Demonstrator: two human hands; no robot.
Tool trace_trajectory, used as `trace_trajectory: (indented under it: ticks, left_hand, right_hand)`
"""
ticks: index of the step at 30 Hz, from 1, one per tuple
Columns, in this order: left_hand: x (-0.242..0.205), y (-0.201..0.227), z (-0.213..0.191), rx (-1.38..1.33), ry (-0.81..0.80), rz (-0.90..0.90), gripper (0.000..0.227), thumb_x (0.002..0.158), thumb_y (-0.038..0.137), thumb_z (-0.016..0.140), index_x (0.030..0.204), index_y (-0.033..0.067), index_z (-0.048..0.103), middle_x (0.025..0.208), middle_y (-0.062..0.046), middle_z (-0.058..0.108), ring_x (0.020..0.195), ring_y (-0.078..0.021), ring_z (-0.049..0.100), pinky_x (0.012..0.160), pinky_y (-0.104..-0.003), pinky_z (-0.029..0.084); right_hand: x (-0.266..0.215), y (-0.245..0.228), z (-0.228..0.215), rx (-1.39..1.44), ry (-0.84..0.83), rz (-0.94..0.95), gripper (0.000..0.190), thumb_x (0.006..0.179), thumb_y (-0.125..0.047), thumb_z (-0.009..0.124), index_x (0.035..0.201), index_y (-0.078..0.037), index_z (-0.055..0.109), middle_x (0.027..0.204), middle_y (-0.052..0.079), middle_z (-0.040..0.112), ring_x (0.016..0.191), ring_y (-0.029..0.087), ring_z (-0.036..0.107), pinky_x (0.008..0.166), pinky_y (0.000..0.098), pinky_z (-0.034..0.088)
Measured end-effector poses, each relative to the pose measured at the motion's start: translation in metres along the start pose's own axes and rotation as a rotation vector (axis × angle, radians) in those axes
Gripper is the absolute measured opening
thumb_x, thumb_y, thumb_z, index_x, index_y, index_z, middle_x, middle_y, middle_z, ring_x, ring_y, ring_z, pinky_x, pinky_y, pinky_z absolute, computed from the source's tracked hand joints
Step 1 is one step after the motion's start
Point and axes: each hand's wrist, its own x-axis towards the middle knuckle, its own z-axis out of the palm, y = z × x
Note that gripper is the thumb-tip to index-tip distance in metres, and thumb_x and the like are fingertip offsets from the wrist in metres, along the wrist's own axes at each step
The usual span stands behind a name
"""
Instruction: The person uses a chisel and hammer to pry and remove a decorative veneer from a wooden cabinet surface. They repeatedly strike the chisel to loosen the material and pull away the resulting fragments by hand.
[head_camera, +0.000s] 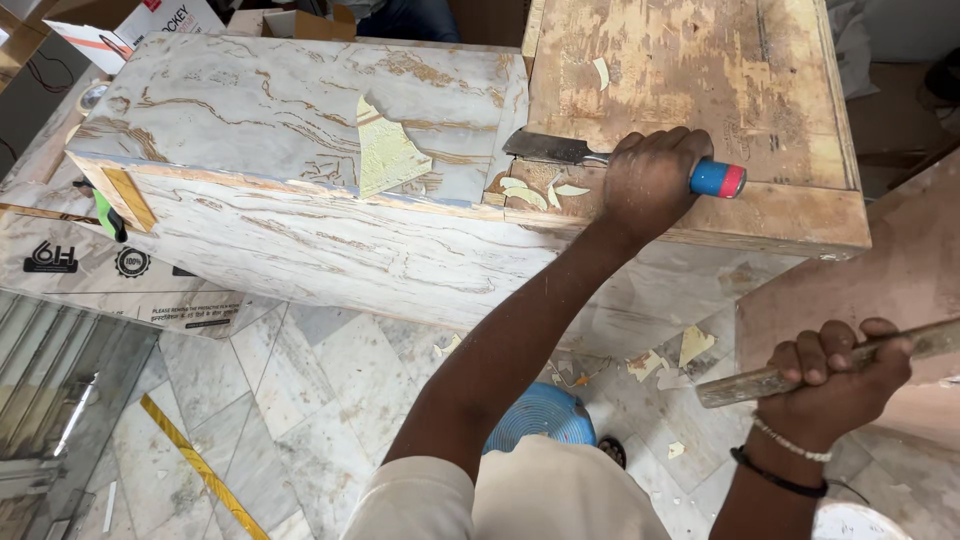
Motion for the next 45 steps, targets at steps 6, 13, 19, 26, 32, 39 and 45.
trace_trajectory:
  ticks: [6,13,19,26,32,39,45]
  left_hand:
    - [0.018,0.025,-0.024,-0.123,-0.061,-0.12,0.024,0.086,0.016,0.073,0.104,0.0158,0.057,0.087,-0.001,0.068,0.072,-0.0163,0.07,0.064,-0.034,0.055]
    - [0.018,0.038,-0.014,0.01,0.105,-0.066,0.031,0.082,0.023,0.074,0.102,0.0178,0.053,0.084,0.001,0.071,0.067,-0.0178,0.071,0.059,-0.036,0.052]
    - [0.0,0.021,0.017,0.126,0.126,-0.017,0.015,0.096,0.028,0.065,0.097,0.016,0.057,0.074,-0.002,0.068,0.063,-0.0193,0.068,0.058,-0.037,0.051]
    - [0.002,0.029,0.001,0.078,0.128,-0.066,0.017,0.096,0.031,0.065,0.091,0.0162,0.057,0.073,-0.001,0.068,0.062,-0.0215,0.067,0.059,-0.041,0.051]
    - [0.002,0.03,-0.005,0.039,0.106,-0.062,0.014,0.092,0.026,0.068,0.095,0.0163,0.058,0.073,-0.001,0.068,0.068,-0.0214,0.069,0.062,-0.04,0.052]
    - [0.004,0.024,-0.006,0.004,0.09,-0.075,0.016,0.087,0.024,0.07,0.095,0.0173,0.058,0.077,0.001,0.07,0.066,-0.018,0.07,0.062,-0.038,0.052]
    - [0.004,0.019,-0.003,0.026,0.068,-0.06,0.016,0.086,0.022,0.072,0.093,0.0181,0.058,0.077,0.002,0.07,0.069,-0.0196,0.069,0.062,-0.039,0.052]
  right_hand:
    - [-0.019,0.002,0.004,-0.225,-0.071,0.2,0.032,0.12,-0.045,0.053,0.108,-0.016,0.057,0.068,-0.006,0.041,0.048,0.004,0.034,0.048,0.0218,0.031]
    - [-0.008,-0.023,0.009,-0.209,-0.117,0.165,0.028,0.119,-0.042,0.052,0.112,-0.015,0.057,0.07,-0.005,0.04,0.049,0.004,0.034,0.046,0.0207,0.031]
    - [-0.019,-0.022,0.019,-0.106,-0.147,0.12,0.029,0.115,-0.044,0.053,0.112,-0.015,0.058,0.067,-0.003,0.041,0.046,0.007,0.037,0.044,0.0229,0.034]
    - [-0.034,-0.006,0.05,-0.613,-0.202,0.324,0.03,0.111,-0.042,0.051,0.114,-0.013,0.06,0.068,-0.002,0.037,0.048,0.009,0.033,0.041,0.0253,0.03]
    - [-0.023,0.011,0.048,-0.357,-0.145,0.221,0.032,0.115,-0.041,0.048,0.097,-0.015,0.05,0.068,-0.002,0.043,0.047,0.008,0.038,0.042,0.0229,0.032]
    - [-0.012,0.001,0.019,-0.277,-0.202,0.177,0.029,0.119,-0.036,0.044,0.107,-0.012,0.056,0.068,-0.004,0.04,0.048,0.007,0.036,0.044,0.0229,0.033]
    - [-0.028,0.001,0.023,-0.544,-0.296,0.416,0.032,0.111,-0.039,0.048,0.112,-0.009,0.058,0.066,-0.004,0.037,0.044,0.009,0.033,0.038,0.0257,0.028]
